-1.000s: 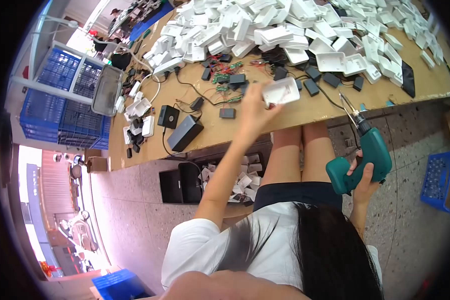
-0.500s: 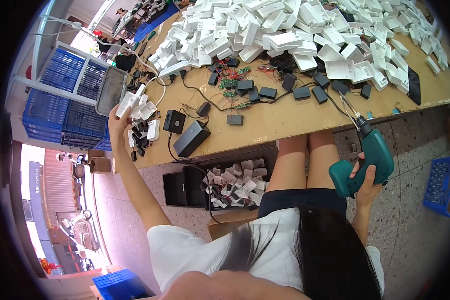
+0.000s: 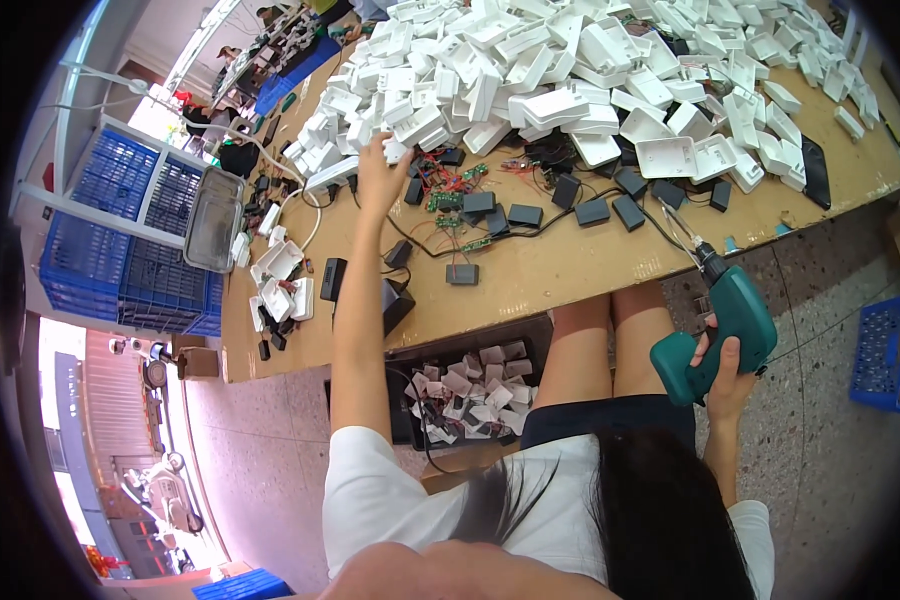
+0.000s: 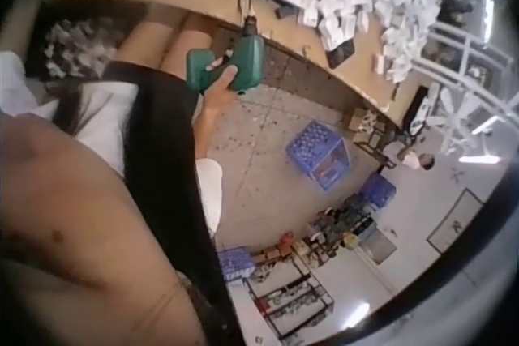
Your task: Assembling small plastic components using a handheld power tool at a manual workstation.
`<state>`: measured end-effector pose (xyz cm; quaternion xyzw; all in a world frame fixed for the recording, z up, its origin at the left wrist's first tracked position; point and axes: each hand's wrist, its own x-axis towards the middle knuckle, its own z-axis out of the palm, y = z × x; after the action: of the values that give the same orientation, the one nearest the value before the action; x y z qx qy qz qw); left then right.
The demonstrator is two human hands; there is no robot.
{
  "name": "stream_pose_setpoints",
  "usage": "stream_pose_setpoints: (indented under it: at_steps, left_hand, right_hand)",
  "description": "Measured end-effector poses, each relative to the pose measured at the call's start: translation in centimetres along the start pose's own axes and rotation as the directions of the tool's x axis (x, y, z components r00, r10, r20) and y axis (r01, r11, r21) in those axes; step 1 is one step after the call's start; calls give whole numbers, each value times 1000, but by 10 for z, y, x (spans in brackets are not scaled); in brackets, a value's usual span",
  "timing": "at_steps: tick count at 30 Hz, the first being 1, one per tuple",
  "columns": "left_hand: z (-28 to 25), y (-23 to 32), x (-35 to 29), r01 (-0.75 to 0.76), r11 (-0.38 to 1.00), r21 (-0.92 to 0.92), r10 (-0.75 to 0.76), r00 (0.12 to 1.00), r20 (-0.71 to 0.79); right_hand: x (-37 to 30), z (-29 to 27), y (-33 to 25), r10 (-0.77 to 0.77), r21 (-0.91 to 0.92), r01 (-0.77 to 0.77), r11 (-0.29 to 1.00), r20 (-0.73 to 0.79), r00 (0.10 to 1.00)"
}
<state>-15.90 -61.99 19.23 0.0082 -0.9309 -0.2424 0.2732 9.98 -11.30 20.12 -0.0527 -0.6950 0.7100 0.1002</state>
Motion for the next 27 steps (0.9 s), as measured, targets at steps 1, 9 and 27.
stream_pose_setpoints:
  at_steps: [1,9,27]
  left_hand:
    - [8,2,6,-2,1000,6,2,1000,-8]
    - [25,65,-5,21,993,113,-4,990,-143]
    - [49,360,-242,65,997,37,-75,835,545]
  right_hand:
    - [2,3,0,-11,5,11,1000,-9,1000]
    - [19,-37,-11,-35,11,35,999,30,999]
    - [15,-147,9,-49,129,49,990,-1,999]
